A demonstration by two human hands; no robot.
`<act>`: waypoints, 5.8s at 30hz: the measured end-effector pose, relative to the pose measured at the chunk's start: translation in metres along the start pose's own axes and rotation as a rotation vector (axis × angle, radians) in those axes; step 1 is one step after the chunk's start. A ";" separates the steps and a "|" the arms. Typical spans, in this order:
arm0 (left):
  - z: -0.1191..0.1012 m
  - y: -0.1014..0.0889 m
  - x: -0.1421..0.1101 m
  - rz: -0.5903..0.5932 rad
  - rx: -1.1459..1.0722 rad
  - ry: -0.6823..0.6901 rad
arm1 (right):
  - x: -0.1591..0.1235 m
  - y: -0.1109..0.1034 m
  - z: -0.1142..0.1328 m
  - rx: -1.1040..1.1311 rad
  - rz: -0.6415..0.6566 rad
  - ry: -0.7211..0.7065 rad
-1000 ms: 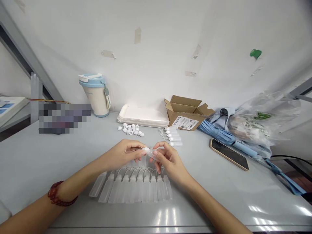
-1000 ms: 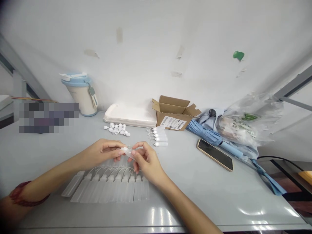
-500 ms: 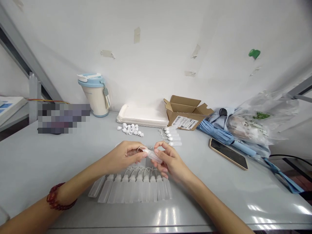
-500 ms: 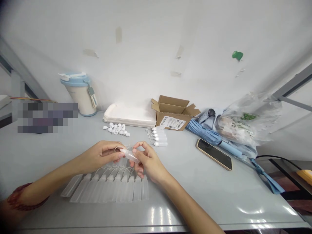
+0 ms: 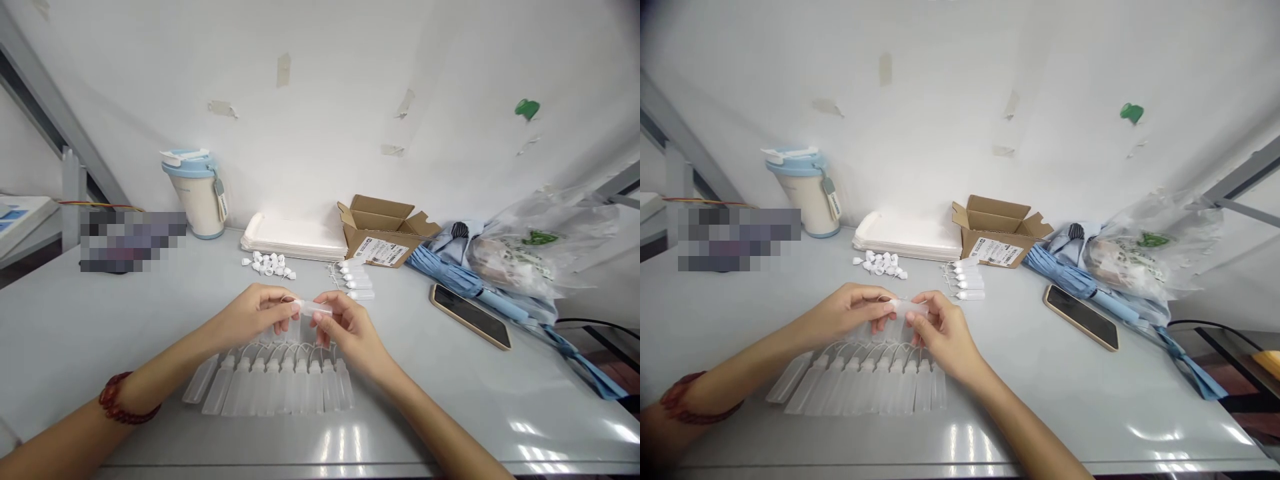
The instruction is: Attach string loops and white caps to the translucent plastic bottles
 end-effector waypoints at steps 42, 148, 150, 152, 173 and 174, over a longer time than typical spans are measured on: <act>-0.005 0.008 -0.006 -0.057 0.098 0.057 | 0.003 -0.008 -0.002 0.125 -0.052 0.070; 0.044 -0.100 0.018 -0.566 0.988 0.088 | 0.043 -0.129 -0.024 -0.737 -0.450 -0.231; 0.043 -0.100 0.018 -0.566 0.983 0.078 | 0.043 -0.130 -0.025 -0.751 -0.465 -0.238; 0.042 -0.100 0.017 -0.568 0.980 0.072 | 0.043 -0.132 -0.025 -0.764 -0.476 -0.256; 0.037 -0.098 0.012 -0.521 1.041 -0.038 | 0.024 -0.072 0.007 -0.797 -0.281 -0.419; 0.036 -0.099 0.011 -0.525 1.042 -0.046 | 0.021 -0.057 0.009 -0.758 -0.189 -0.408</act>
Point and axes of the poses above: each hand's wrist, its own x-axis towards the middle knuckle, its own y-axis out of the palm, z = x × y, the point moved 8 cm from there along x, towards the middle knuckle, and after that the axes turned 1 degree about -z, right-handed, at the moved point
